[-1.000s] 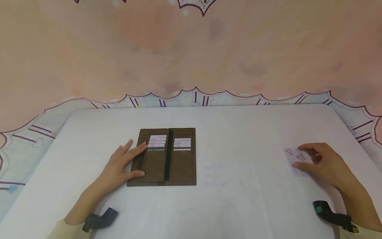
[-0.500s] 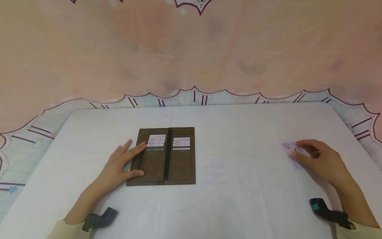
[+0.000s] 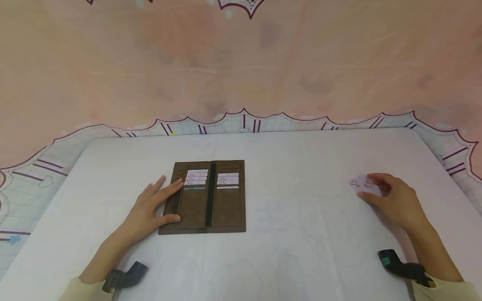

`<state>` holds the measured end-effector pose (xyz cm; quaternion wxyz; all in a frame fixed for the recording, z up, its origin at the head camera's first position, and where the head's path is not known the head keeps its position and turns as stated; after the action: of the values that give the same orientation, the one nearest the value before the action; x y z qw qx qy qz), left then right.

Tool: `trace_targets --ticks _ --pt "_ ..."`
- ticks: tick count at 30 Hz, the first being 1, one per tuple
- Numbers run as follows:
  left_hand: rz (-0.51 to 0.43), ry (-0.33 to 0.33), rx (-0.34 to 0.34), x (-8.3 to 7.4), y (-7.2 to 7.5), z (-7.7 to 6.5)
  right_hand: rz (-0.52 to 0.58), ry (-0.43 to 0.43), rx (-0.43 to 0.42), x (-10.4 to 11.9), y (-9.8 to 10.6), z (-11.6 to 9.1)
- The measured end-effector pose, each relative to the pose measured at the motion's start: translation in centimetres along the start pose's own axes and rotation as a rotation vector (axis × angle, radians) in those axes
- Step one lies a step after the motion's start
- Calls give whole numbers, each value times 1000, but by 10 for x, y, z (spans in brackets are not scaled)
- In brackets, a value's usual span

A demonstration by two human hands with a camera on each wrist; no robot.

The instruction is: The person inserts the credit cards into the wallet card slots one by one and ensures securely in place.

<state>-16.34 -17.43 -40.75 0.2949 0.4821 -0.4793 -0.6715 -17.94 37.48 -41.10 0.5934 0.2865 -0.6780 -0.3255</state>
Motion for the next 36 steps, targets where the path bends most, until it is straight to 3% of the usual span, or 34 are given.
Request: trace_targets --ticks 17,26,36 --pt "-11 -3 -5 1 -1 -1 50 148 -1 14 1 2" --pt "-15 -2 -4 2 -2 -1 11 20 42 5 4 3" --pt "-10 -4 -7 3 -1 -1 93 -3 68 0 7 4"
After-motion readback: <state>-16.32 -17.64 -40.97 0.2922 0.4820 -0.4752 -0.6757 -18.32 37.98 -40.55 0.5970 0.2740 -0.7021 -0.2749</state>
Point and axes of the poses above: each hand's wrist, its own z-axis towards the middle knuckle, its own y-axis out of the back of the hand, x = y × z, the point moved 8 cm from there along z, towards the middle knuckle, and after that the axes turned 9 degrees about z, right-handed, at the moved point
